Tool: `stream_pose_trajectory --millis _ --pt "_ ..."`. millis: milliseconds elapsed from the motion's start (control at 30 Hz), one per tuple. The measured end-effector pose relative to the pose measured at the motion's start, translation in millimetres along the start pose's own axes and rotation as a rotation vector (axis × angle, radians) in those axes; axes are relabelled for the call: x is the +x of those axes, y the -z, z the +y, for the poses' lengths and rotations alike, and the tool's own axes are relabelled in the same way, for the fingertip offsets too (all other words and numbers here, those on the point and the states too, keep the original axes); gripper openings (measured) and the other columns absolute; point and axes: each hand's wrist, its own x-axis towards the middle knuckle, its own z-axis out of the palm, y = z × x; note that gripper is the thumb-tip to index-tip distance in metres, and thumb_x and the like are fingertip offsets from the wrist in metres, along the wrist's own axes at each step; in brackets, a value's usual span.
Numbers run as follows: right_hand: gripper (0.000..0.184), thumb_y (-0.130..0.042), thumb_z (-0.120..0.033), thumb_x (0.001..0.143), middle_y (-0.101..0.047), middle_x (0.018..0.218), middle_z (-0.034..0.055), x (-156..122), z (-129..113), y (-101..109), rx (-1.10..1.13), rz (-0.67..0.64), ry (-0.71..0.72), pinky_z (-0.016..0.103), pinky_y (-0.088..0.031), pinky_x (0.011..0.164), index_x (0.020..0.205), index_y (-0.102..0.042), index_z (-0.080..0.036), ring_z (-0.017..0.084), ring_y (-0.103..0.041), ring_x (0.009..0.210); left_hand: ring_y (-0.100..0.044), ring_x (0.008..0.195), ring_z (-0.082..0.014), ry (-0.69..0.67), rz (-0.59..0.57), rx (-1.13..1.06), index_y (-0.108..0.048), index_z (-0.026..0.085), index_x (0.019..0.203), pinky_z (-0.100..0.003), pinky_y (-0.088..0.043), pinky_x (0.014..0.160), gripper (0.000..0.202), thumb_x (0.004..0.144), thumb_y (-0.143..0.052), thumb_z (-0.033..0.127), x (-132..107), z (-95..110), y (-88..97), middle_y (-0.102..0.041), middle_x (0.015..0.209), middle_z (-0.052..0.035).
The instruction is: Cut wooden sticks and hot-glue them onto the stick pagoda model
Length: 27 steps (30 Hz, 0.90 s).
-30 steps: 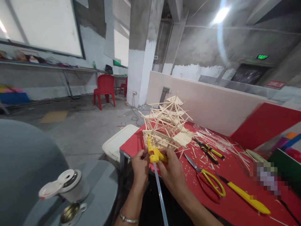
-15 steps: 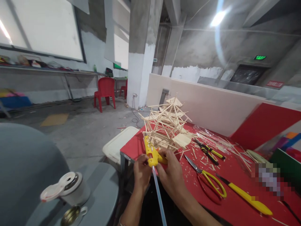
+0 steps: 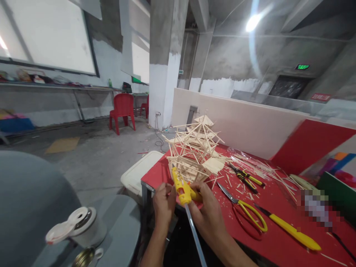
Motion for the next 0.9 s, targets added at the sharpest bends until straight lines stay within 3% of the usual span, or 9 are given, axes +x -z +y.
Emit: stream_pose_trajectory --millis 100,200,333,500,667,767,900 --pt "0.026 -0.054 -0.023 0.088 -0.066 0.103 0.0043 3 -5 15 0.027 0.027 -0.042 0.03 -0.051 0.077 0.114 -0.056 -0.024 0.02 -0.065 0.091 -0.059 0.078 -0.0189 -0.087 0.087 0.011 -0.077 0.02 0.083 -0.028 -0.048 0.067 0.024 0.071 -0.073 0.041 14 4 3.9 -0.065 0.092 -0.0052" --pt "0.018 -0.052 -0.036 0.095 -0.066 0.091 0.0035 13 -12 35 -0.023 0.081 -0.134 0.029 -0.049 0.068 0.105 -0.058 -0.023 0.019 -0.062 0.077 -0.055 0.07 -0.0138 -0.192 0.158 -0.035 -0.072 0.021 0.109 -0.026 -0.049 0.065 0.036 0.078 -0.071 0.04 33 16 5.9 -0.062 0.096 -0.0037" --pt "0.023 -0.048 -0.044 0.096 -0.061 0.076 0.0013 34 -19 54 -0.15 0.112 -0.142 0.029 -0.043 0.061 0.093 -0.056 -0.022 0.018 -0.055 0.065 -0.055 0.066 -0.0108 -0.386 0.121 0.022 -0.07 0.021 0.114 -0.023 -0.047 0.059 0.037 0.079 -0.074 0.03 57 41 7.2 -0.064 0.095 -0.002" --pt "0.021 -0.044 -0.04 0.098 -0.062 0.083 0.0047 51 -25 49 -0.412 0.1 -0.035 0.03 -0.037 0.06 0.095 -0.055 -0.022 0.019 -0.055 0.068 -0.059 0.068 -0.0112 -0.463 0.012 0.141 -0.069 0.023 0.116 -0.023 -0.047 0.058 0.037 0.08 -0.072 0.024 70 57 5.9 -0.066 0.1 -0.0026" --pt "0.02 -0.046 -0.04 0.098 -0.06 0.074 0.0017 46 -31 50 -0.431 0.097 -0.058 0.029 -0.034 0.056 0.09 -0.053 -0.022 0.017 -0.051 0.059 -0.057 0.062 -0.0095 -0.297 0.003 0.098 -0.057 0.023 0.133 -0.026 -0.052 0.063 0.065 0.07 -0.075 0.021 75 39 3.1 -0.064 0.114 -0.0057" --pt "0.022 -0.048 -0.042 0.097 -0.06 0.075 0.0014 37 -32 65 -0.345 0.133 -0.073 0.027 -0.038 0.058 0.093 -0.056 -0.022 0.016 -0.051 0.062 -0.062 0.07 -0.0141 -0.226 0.017 0.112 -0.064 0.02 0.121 -0.029 -0.053 0.07 0.052 0.07 -0.068 0.018 80 20 1.6 -0.068 0.108 -0.0064" --pt "0.026 -0.052 -0.047 0.095 -0.06 0.072 -0.0008 24 -29 87 -0.26 0.196 -0.147 0.025 -0.041 0.055 0.091 -0.06 -0.022 0.014 -0.051 0.059 -0.066 0.097 -0.0244 -0.208 -0.05 0.11 -0.073 0.019 0.098 -0.034 -0.052 0.084 0.033 0.066 -0.072 0.024 88 -4 -6.4 -0.073 0.1 -0.0079"
